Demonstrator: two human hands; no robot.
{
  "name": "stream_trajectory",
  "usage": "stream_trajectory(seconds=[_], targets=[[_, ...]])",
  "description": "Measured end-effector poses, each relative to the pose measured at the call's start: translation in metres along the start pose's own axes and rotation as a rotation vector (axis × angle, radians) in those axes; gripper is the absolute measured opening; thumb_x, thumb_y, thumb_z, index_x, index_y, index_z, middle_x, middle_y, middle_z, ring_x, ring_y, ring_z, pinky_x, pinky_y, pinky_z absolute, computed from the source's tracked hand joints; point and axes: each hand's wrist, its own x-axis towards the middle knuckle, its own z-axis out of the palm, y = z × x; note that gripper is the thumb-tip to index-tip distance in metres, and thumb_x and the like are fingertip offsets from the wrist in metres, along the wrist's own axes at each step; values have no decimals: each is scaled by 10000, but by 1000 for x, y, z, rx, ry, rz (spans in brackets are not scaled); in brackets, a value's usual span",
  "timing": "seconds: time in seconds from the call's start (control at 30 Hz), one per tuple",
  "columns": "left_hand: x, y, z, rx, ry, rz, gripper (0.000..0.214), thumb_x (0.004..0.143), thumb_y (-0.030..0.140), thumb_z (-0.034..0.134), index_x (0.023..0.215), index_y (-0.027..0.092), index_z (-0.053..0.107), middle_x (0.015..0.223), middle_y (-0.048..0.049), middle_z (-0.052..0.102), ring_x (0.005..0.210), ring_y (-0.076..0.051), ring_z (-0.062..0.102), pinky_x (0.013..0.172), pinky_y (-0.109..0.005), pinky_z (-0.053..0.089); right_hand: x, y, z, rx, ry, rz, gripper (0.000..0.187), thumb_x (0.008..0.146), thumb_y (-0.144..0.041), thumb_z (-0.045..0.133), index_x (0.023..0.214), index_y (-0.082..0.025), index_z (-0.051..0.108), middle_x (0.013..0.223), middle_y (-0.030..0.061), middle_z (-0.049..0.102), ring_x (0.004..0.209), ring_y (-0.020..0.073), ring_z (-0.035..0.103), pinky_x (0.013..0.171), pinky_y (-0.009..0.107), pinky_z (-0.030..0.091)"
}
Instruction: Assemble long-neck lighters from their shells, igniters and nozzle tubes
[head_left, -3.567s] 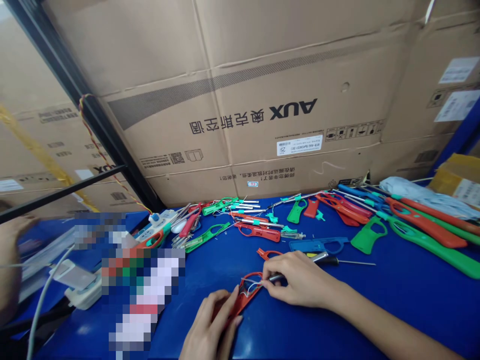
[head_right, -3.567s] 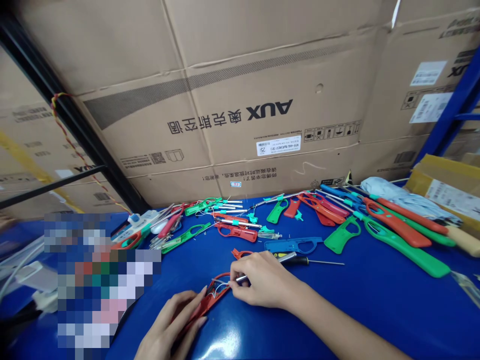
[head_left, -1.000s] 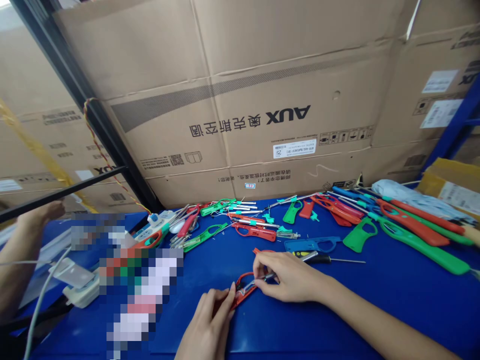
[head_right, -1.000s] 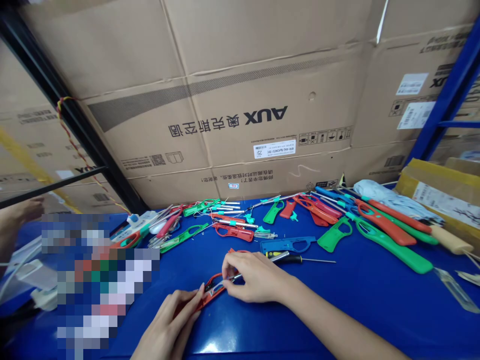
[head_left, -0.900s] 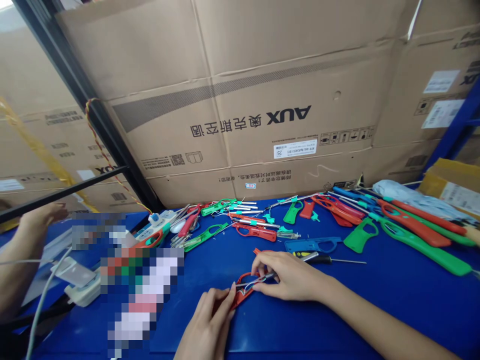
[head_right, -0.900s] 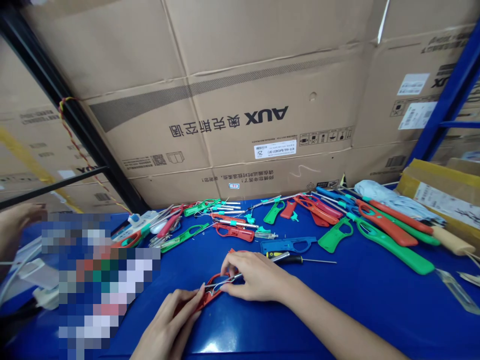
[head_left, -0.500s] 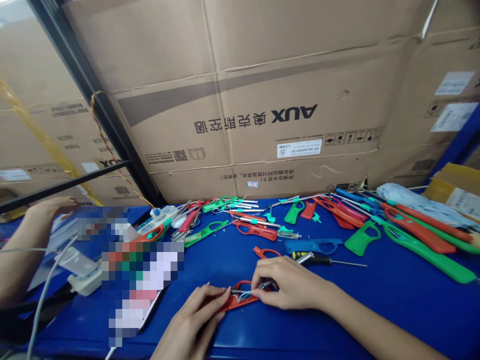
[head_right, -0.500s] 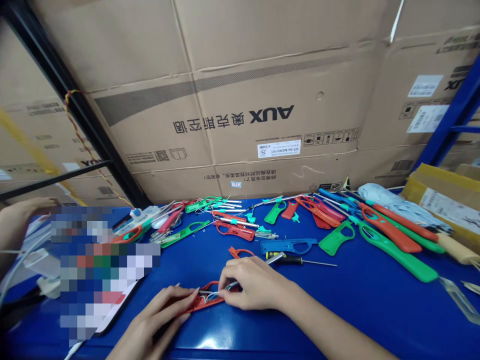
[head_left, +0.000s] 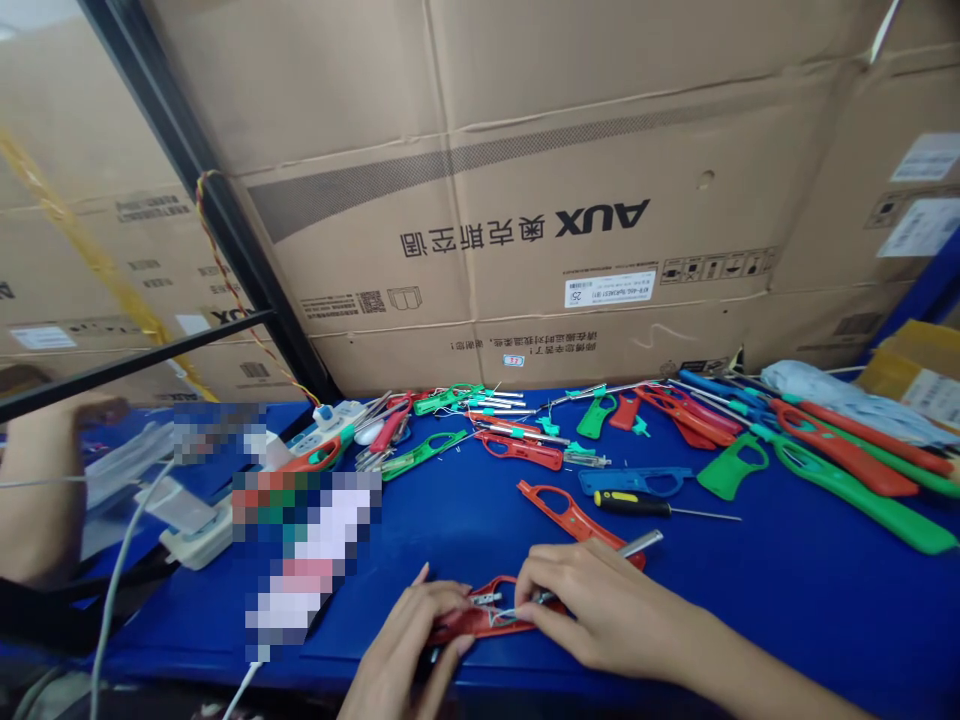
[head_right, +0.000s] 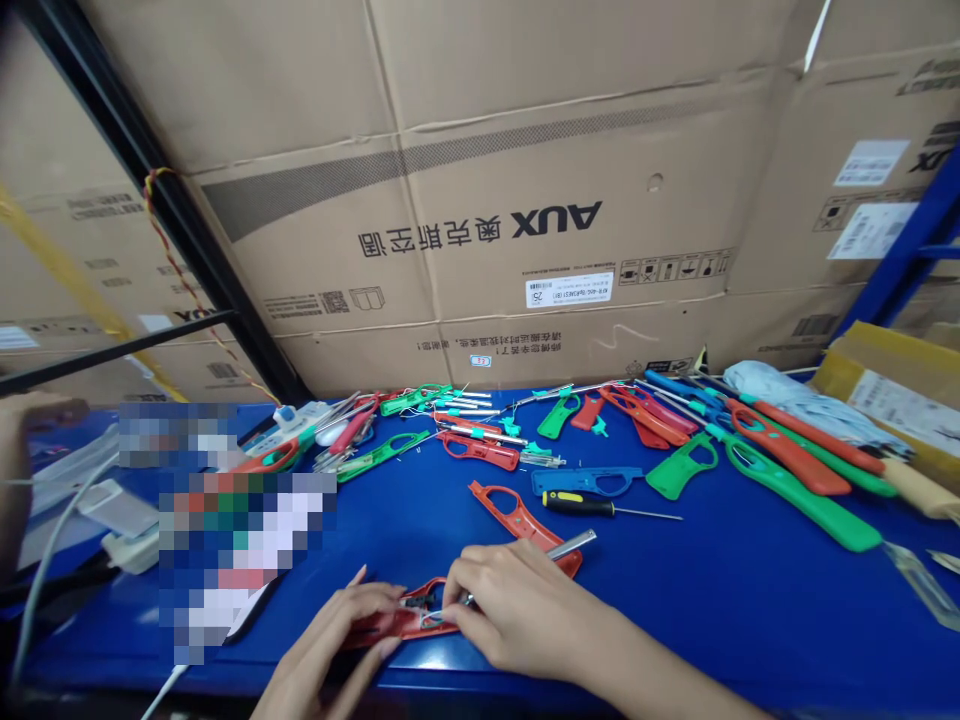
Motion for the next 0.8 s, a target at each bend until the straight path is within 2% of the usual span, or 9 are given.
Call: stream_trajectory(seconds=[0.1, 0.27, 0.53, 0.8], targets=[[5, 5, -1, -9, -49, 1, 158, 922, 209, 479, 1026, 265, 585, 1020, -21, 677, 1013, -167, 646, 1021, -401, 438, -1, 0, 0, 12, -1, -9, 145, 923, -283, 495, 910, -220, 624, 919, -9, 685, 829, 154, 632, 692, 260, 392], [9, 6, -2, 49, -144, 33, 241, 921, 197, 474, 1090, 293, 616, 1101, -40, 634, 1061, -174, 619, 1001, -377, 452, -3, 3, 3, 9, 8, -9, 159, 932, -273, 477, 906, -217, 623, 908, -3, 683, 828, 157, 631, 683, 256, 388], [8, 5, -3, 77, -158, 53, 318, 916, 175, 461, 1161, 318, 603, 1116, -46, 622, 1072, -184, 610, 994, -397, 457, -4, 10, 1, 4, 7, -41, 160, 918, -281, 520, 928, -232, 672, 891, 2, 674, 788, 147, 626, 658, 239, 387], [7, 4, -1, 60, -169, 12, 292, 924, 189, 465, 1144, 320, 605, 1125, -45, 609, 1074, -184, 599, 972, -362, 476, -7, 14, 7, 99, 78, -40, 147, 922, -270, 513, 964, -228, 648, 924, 6, 657, 800, 138, 616, 689, 230, 423]])
